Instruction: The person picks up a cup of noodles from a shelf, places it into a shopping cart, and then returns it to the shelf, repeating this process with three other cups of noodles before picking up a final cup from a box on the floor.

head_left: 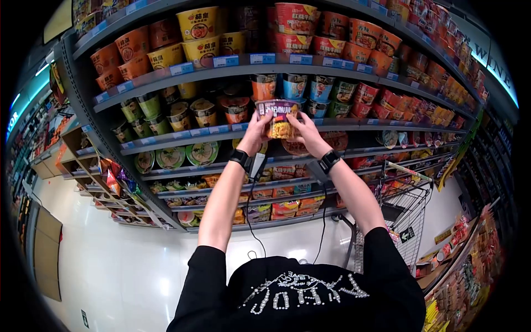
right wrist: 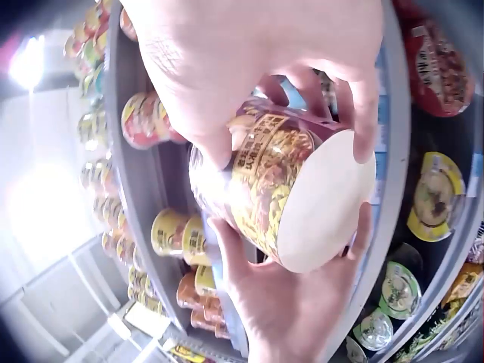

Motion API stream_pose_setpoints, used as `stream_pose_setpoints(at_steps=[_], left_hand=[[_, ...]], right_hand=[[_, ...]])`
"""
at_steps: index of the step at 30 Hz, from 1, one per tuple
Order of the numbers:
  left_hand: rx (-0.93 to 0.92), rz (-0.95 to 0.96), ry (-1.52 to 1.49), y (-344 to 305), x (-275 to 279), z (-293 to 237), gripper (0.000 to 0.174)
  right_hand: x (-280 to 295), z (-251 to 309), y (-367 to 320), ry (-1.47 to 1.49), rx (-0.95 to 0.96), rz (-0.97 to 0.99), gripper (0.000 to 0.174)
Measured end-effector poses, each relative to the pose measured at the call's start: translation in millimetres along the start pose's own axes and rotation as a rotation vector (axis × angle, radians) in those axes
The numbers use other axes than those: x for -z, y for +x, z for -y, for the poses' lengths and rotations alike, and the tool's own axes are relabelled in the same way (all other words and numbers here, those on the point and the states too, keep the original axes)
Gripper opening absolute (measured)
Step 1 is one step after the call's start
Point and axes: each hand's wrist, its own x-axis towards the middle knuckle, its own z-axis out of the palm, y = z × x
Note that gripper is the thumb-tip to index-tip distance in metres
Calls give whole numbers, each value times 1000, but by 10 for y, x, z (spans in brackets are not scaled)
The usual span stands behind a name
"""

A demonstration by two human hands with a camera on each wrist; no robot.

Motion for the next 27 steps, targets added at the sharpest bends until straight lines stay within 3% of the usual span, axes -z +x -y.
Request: stream_pose_setpoints(at_steps=[3,6,8,9,12,14,16,17,20,21,22,23,24,26,27], left_hand=[[-57,-15,245,114,67,-819,57],[-218,-34,404,179,-18,-1601,60],[-194,-83,518,283,-80,-2018,64],[-203,-134,524,370,-106,-2151,64],[-96,-351,791,838,-15,-2460,82],[-130,-363,813,1079,41,-2559,91],[-158,-314,704,1125,-32,-2666,89],[-135,-240,683,1167,-25,-2657,77],[-135,-175,669,1481,130,-2473,76],[-84,-176,606,1501,145,-2430,71],[-246,-150,585,1536,154,-2341,66],[-247,-177,606,1595,171,-2316,63],[-241,-204,624,1633,191,-2269,60],[-228,-61,592,1639,203,-2257,56],[-121,-97,624,1583,145,-2284,55]], right_hand=[[-252,497,361,-158,105,5,74],[-443,913,831,-173,379,-28,72],[-527,1228,1086,-260,466,-130,72],[-639,1526,936,-272,347,-70,78],[-666,1795,1366,-337,329,-180,71],[-660,1869,1594,-313,348,-151,70],[-672,1964,1711,-294,359,-120,68],[-656,1981,1812,-340,330,-157,69],[-612,1851,2024,-390,274,-220,73],[-540,1733,2247,-435,394,-201,75],[-495,1672,2388,-477,519,-187,77],[-425,1595,2509,-494,486,-171,79],[-414,1577,2463,-486,479,-181,79],[-481,1660,2193,-475,431,-159,79],[-489,1687,2113,-517,373,-171,78]])
